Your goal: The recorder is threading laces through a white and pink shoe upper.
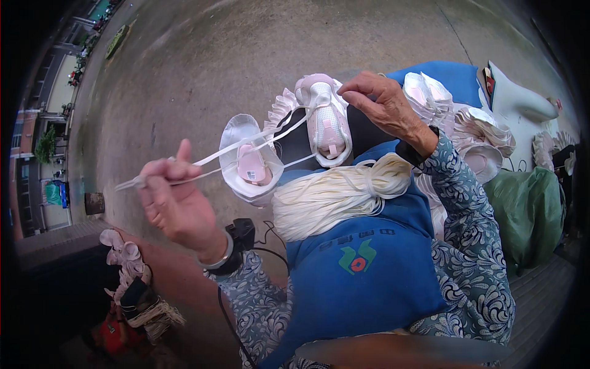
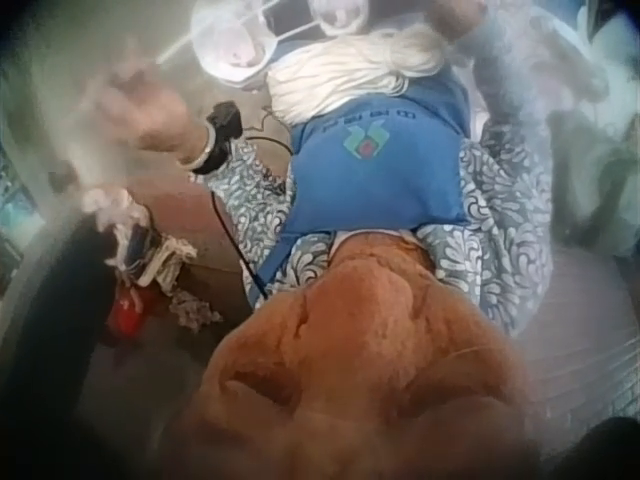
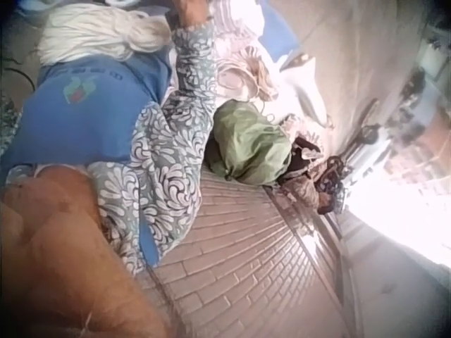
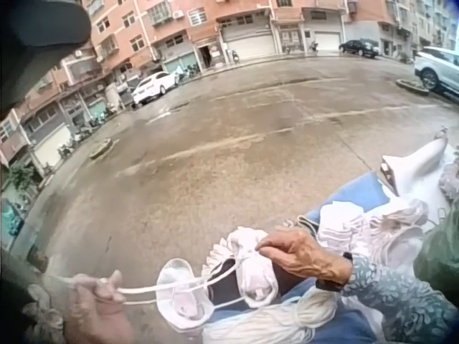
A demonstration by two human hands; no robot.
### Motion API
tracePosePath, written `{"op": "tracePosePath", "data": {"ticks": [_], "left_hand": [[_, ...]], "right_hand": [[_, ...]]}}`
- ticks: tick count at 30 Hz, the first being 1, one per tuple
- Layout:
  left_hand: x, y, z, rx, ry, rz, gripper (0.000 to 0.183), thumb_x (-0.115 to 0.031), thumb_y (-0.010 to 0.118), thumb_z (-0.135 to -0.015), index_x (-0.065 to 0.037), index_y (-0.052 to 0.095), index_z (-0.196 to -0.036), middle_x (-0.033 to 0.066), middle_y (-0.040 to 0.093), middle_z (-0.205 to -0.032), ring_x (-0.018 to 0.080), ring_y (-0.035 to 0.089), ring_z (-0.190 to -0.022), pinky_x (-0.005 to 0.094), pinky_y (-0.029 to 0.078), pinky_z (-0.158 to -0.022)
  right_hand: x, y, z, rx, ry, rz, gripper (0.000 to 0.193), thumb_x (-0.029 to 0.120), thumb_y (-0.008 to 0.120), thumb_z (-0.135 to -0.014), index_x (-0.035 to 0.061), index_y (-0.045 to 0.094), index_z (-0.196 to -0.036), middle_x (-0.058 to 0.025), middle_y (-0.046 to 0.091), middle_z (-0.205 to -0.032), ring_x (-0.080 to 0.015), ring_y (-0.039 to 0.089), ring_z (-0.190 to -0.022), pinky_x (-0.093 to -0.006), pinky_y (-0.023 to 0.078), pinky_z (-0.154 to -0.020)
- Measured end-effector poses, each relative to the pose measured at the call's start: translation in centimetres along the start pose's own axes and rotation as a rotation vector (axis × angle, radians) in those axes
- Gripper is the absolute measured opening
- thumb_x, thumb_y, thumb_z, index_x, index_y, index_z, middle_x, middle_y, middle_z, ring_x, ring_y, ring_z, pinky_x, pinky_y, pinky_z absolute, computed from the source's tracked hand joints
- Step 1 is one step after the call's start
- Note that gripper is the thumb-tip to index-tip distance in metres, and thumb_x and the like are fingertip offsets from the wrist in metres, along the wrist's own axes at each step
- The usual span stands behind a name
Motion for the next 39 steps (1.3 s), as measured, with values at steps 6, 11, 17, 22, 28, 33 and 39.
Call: {"op": "tracePosePath", "data": {"ticks": [6,11,17,22,28,33,39], "left_hand": [[7.8,9.6,4.4,0.439,-0.154,-0.186,0.020,-0.014,0.048,-0.095,0.001,0.060,-0.099,0.0054,0.060,-0.073,0.0095,0.057,-0.067,0.0228,0.044,-0.057],[7.9,10.4,4.6,0.481,-0.026,-0.268,0.025,-0.020,0.050,-0.096,0.002,0.059,-0.105,0.0061,0.063,-0.086,0.0115,0.057,-0.073,0.0244,0.046,-0.064],[7.4,10.2,4.8,0.511,0.198,-0.410,0.012,-0.005,0.053,-0.089,0.004,0.057,-0.098,0.0128,0.057,-0.079,0.0249,0.058,-0.065,0.0323,0.046,-0.056],[7.8,10.0,5.4,0.535,0.036,-0.374,0.014,-0.009,0.051,-0.092,0.004,0.056,-0.095,0.0121,0.056,-0.077,0.0229,0.058,-0.067,0.0302,0.045,-0.057],[8.1,6.1,4.4,0.332,-0.202,-0.237,0.021,-0.018,0.045,-0.097,-0.001,0.058,-0.096,0.0025,0.060,-0.072,0.0074,0.055,-0.074,0.0219,0.043,-0.070],[3.6,-4.1,0.2,-0.421,0.127,-0.614,0.029,-0.019,0.045,-0.096,0.005,0.057,-0.086,0.0087,0.058,-0.087,0.0175,0.055,-0.079,0.0323,0.044,-0.082],[0.9,-8.3,0.1,-0.739,0.310,-0.792,0.033,-0.022,0.045,-0.097,0.008,0.057,-0.105,0.0007,0.043,-0.064,0.0124,0.046,-0.064,0.0293,0.044,-0.076]], "right_hand": [[7.2,0.2,1.1,-0.102,-0.346,0.015,0.028,0.009,0.069,-0.077,0.0035,0.064,-0.104,-0.0122,0.059,-0.096,-0.0233,0.060,-0.088,-0.0294,0.050,-0.073],[7.2,1.2,0.7,-0.154,-0.381,0.007,0.034,0.009,0.072,-0.074,0.0038,0.062,-0.107,-0.0117,0.057,-0.100,-0.0230,0.058,-0.091,-0.0300,0.049,-0.074],[7.4,1.9,0.1,-0.072,-0.345,-0.012,0.024,0.006,0.068,-0.077,0.0035,0.064,-0.100,-0.0099,0.059,-0.095,-0.0223,0.057,-0.091,-0.0302,0.049,-0.074],[6.6,2.4,0.3,-0.098,-0.318,-0.127,0.015,0.007,0.063,-0.083,0.0011,0.064,-0.096,-0.0093,0.061,-0.088,-0.0193,0.059,-0.085,-0.0291,0.049,-0.073],[5.4,-5.7,1.3,-0.148,0.019,-1.076,0.021,0.019,0.043,-0.098,0.0012,0.053,-0.103,-0.0001,0.048,-0.065,-0.0097,0.053,-0.059,-0.0268,0.050,-0.057],[4.1,-24.7,8.2,-1.078,-0.178,-0.502,0.024,0.011,0.041,-0.097,-0.0066,0.045,-0.113,0.0027,0.031,-0.063,-0.0064,0.025,-0.048,-0.0212,0.023,-0.041],[-2.3,-23.0,8.9,-1.051,-0.048,-0.088,0.025,0.009,0.046,-0.094,-0.0004,0.055,-0.116,0.0048,0.035,-0.060,-0.0031,0.028,-0.047,-0.0185,0.022,-0.040]]}}
Point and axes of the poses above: each hand's wrist, its own z-axis away from the middle knuckle, its own y-axis out of the palm, x = y × z, the point moved 2 cm from there along -z, towards the middle knuckle
